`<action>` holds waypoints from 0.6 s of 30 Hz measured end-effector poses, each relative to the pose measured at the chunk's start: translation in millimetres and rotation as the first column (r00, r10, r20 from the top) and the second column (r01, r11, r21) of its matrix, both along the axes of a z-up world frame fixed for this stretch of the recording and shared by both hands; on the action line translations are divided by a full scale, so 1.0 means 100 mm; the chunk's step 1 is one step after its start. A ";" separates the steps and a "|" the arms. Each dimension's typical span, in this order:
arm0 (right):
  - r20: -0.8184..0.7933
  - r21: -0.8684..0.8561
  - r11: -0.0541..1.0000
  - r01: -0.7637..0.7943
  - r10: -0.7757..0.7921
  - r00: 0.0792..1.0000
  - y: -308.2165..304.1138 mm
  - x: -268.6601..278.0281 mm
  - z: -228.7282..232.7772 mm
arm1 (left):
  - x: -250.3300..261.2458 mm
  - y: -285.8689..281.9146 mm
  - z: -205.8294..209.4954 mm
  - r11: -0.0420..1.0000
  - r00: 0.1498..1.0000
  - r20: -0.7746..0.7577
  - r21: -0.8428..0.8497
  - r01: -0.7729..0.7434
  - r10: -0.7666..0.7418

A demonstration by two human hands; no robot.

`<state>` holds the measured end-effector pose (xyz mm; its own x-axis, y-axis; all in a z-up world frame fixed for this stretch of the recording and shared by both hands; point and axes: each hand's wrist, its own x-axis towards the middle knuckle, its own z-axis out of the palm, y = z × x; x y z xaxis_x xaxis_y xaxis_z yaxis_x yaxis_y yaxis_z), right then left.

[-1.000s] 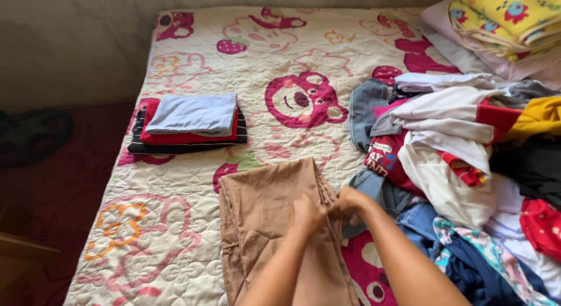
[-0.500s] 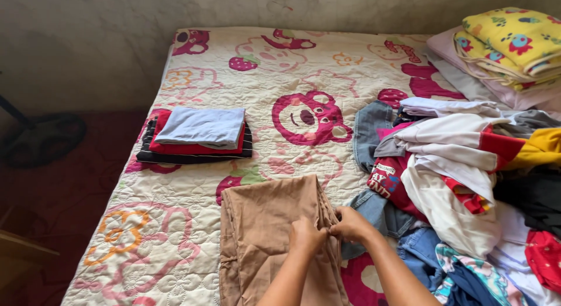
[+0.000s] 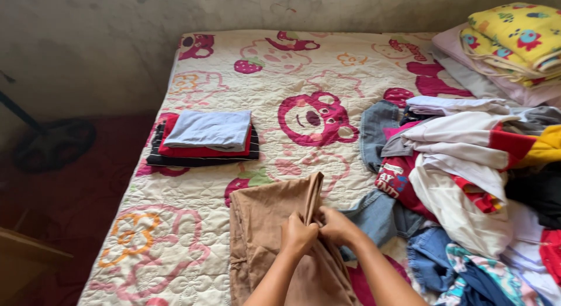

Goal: Folding various articles of clothing on a bed.

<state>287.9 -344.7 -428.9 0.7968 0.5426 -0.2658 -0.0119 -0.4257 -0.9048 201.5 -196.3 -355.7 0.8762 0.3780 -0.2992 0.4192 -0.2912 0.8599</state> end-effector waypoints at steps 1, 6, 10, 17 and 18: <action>-0.001 0.006 1.000 -0.004 0.004 1.000 0.07 -0.05 0.07 | 0.00 0.03 0.01 1.000 1.000 -0.001 0.006 -0.004 0.004; -0.268 -0.188 0.969 -0.161 0.107 0.957 0.17 -0.31 0.61 | -0.14 0.09 0.49 0.999 0.999 0.029 -0.003 0.040 -0.040; -0.335 -0.264 0.951 -0.163 0.068 0.940 -0.01 -0.24 0.75 | -0.04 -0.13 0.19 0.997 0.994 0.082 -0.020 0.077 -0.075; -0.119 0.177 0.984 -0.031 0.053 0.991 -0.12 -0.02 -0.14 | -0.10 -0.30 0.41 0.988 0.986 0.153 0.128 -0.084 0.064; -0.100 0.267 0.961 -0.073 0.103 0.990 -0.10 0.04 -0.39 | -0.09 -0.29 0.39 0.986 0.987 0.148 0.146 -0.087 0.065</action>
